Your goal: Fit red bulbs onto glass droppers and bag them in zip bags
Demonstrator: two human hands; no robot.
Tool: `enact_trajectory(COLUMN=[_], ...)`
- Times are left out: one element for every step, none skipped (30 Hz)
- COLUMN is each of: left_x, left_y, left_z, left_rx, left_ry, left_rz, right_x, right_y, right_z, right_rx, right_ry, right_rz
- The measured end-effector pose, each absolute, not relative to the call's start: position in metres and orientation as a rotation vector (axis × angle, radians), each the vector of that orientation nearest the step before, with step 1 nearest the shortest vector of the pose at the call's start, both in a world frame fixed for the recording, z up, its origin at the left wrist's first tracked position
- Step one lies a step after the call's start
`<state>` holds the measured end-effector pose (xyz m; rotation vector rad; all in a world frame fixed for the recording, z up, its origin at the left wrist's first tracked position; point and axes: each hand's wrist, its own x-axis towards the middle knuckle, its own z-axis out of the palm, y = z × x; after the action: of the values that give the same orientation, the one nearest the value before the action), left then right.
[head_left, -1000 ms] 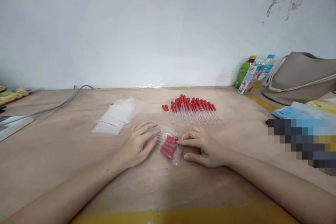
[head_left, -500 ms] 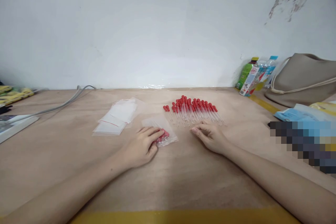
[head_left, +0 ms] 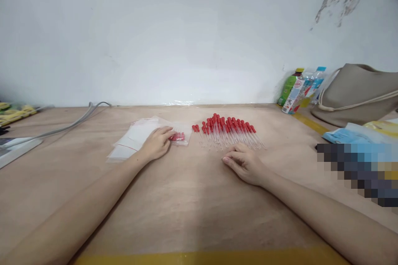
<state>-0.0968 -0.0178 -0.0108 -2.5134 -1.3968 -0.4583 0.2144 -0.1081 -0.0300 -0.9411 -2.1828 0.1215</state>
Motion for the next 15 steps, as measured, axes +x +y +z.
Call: enact_trajectory(left_x=[-0.100, -0.104, -0.109, -0.115, -0.120, -0.126, -0.132, -0.138, -0.142, -0.147, -0.151, -0.154, -0.157, -0.160, -0.164], left_y=[-0.016, -0.014, -0.012, -0.010, -0.008, -0.006, -0.004, -0.003, -0.001, 0.000, 0.000, 0.001, 0.001, 0.002, 0.002], left_z=[-0.010, -0.008, -0.006, -0.004, -0.002, 0.000, 0.001, 0.002, 0.002, 0.003, 0.003, 0.003, 0.003, 0.004, 0.005], left_rx=[-2.439, -2.355, -2.258, -2.157, -2.059, -1.974, -1.927, -1.899, -1.891, -1.903, -1.925, -1.953, -1.989, -2.025, -2.063], left_ry=[-1.460, -1.542, -1.650, -1.767, -1.878, -1.987, -2.080, -2.168, -2.249, -2.316, -2.374, -2.423, -2.463, -2.494, -2.514], left_rz=[-0.525, -0.599, -0.681, -0.751, -0.804, -0.831, -0.833, -0.836, -0.836, -0.828, -0.814, -0.810, -0.829, -0.876, -0.938], right_x=[0.214, 0.214, 0.214, 0.214, 0.214, 0.214, 0.214, 0.214, 0.214, 0.213, 0.213, 0.213, 0.213, 0.214, 0.214], right_y=[-0.109, -0.109, -0.109, -0.109, -0.109, -0.109, -0.109, -0.109, -0.109, -0.109, -0.109, -0.109, -0.109, -0.108, -0.108], right_z=[-0.030, -0.030, -0.029, -0.029, -0.029, -0.029, -0.030, -0.030, -0.030, -0.030, -0.030, -0.031, -0.031, -0.031, -0.031], right_rx=[-0.940, -0.941, -0.942, -0.942, -0.939, -0.935, -0.932, -0.926, -0.920, -0.918, -0.918, -0.918, -0.919, -0.919, -0.920], right_ry=[-2.187, -2.191, -2.194, -2.198, -2.202, -2.206, -2.211, -2.215, -2.218, -2.219, -2.219, -2.218, -2.216, -2.216, -2.218], right_rz=[0.117, 0.112, 0.105, 0.099, 0.093, 0.089, 0.086, 0.083, 0.081, 0.080, 0.081, 0.083, 0.085, 0.088, 0.090])
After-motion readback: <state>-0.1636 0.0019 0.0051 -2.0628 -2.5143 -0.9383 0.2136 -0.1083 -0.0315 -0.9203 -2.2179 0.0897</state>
